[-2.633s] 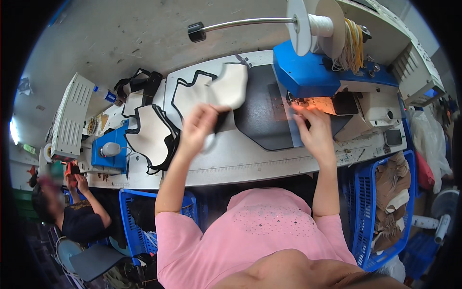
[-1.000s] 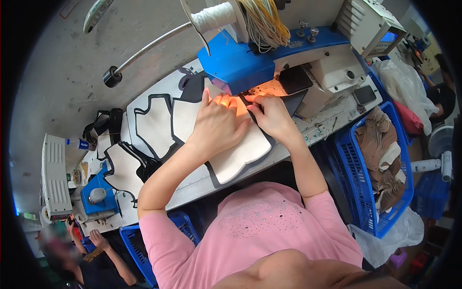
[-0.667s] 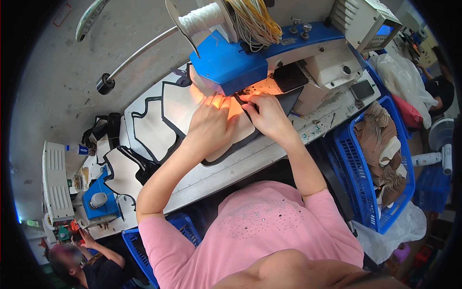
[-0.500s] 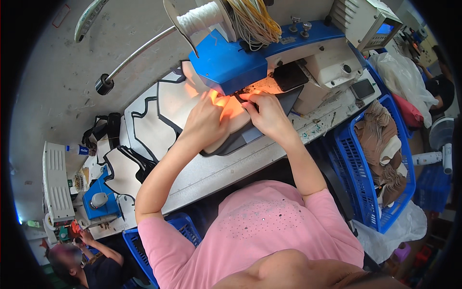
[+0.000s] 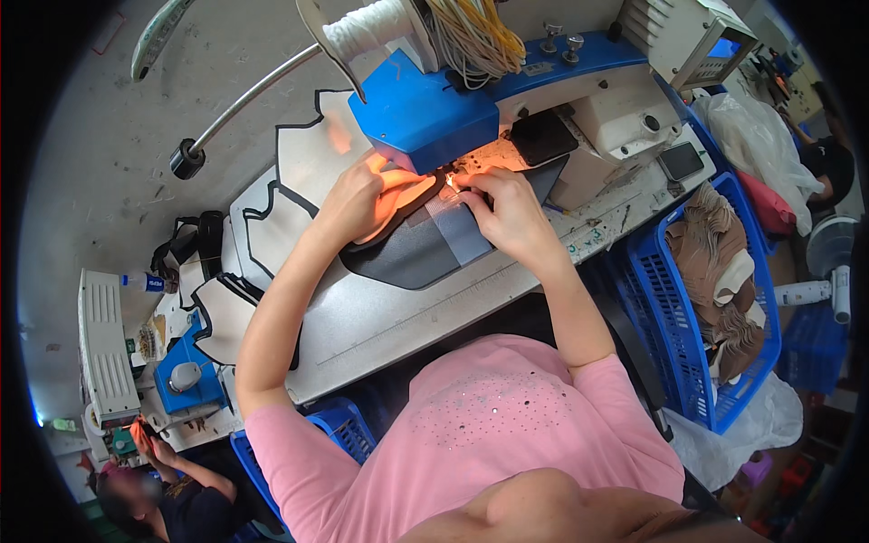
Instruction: The person uses a sewing machine to stitch black trim onto white fabric mask blanks. They repeatedly pick up a mask blank, align the trim, and feed the assembly through the machine. After sewing, the person inspects the finished edge and places the mask on a growing pile to the left.
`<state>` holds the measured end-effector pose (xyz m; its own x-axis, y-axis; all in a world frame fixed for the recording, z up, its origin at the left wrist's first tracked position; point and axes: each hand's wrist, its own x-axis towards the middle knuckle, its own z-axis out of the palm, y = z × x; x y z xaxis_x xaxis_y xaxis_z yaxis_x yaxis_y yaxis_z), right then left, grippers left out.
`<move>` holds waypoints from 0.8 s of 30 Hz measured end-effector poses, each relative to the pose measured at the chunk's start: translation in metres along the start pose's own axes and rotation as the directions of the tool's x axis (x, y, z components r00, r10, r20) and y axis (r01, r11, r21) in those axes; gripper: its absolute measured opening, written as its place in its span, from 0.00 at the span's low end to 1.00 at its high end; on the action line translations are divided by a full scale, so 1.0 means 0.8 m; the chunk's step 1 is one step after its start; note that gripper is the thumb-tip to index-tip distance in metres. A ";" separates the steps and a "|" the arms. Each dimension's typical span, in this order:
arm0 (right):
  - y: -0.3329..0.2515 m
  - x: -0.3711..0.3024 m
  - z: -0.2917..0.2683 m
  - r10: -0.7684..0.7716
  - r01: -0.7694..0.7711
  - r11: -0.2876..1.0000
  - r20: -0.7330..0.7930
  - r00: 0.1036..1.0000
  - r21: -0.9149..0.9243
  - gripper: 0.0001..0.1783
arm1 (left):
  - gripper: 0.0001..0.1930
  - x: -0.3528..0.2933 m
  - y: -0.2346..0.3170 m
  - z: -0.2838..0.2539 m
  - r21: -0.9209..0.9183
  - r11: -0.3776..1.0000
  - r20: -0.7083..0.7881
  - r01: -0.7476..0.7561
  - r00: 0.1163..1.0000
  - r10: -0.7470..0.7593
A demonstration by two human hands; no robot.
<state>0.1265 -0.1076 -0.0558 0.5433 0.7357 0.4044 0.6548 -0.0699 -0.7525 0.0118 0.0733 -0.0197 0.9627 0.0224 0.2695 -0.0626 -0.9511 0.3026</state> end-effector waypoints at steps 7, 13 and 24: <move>0.004 -0.003 -0.003 -0.044 0.044 0.999 -0.020 0.999 -0.002 0.09 | 0.13 -0.006 0.005 0.005 0.199 0.980 -0.010 -0.014 1.000 0.016; 0.007 -0.003 0.001 -0.032 0.032 0.999 -0.034 0.999 -0.018 0.08 | 0.14 -0.011 0.059 0.015 0.148 0.958 0.004 0.246 0.968 -0.249; -0.001 -0.004 -0.001 -0.076 0.076 0.997 -0.021 0.997 0.023 0.09 | 0.14 -0.025 0.079 0.025 0.036 0.989 -0.060 0.142 0.988 -0.140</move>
<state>0.1251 -0.1106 -0.0561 0.5028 0.7247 0.4711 0.6824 0.0017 -0.7310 -0.0063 0.0062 -0.0244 0.9444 0.1740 0.2792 0.0847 -0.9487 0.3046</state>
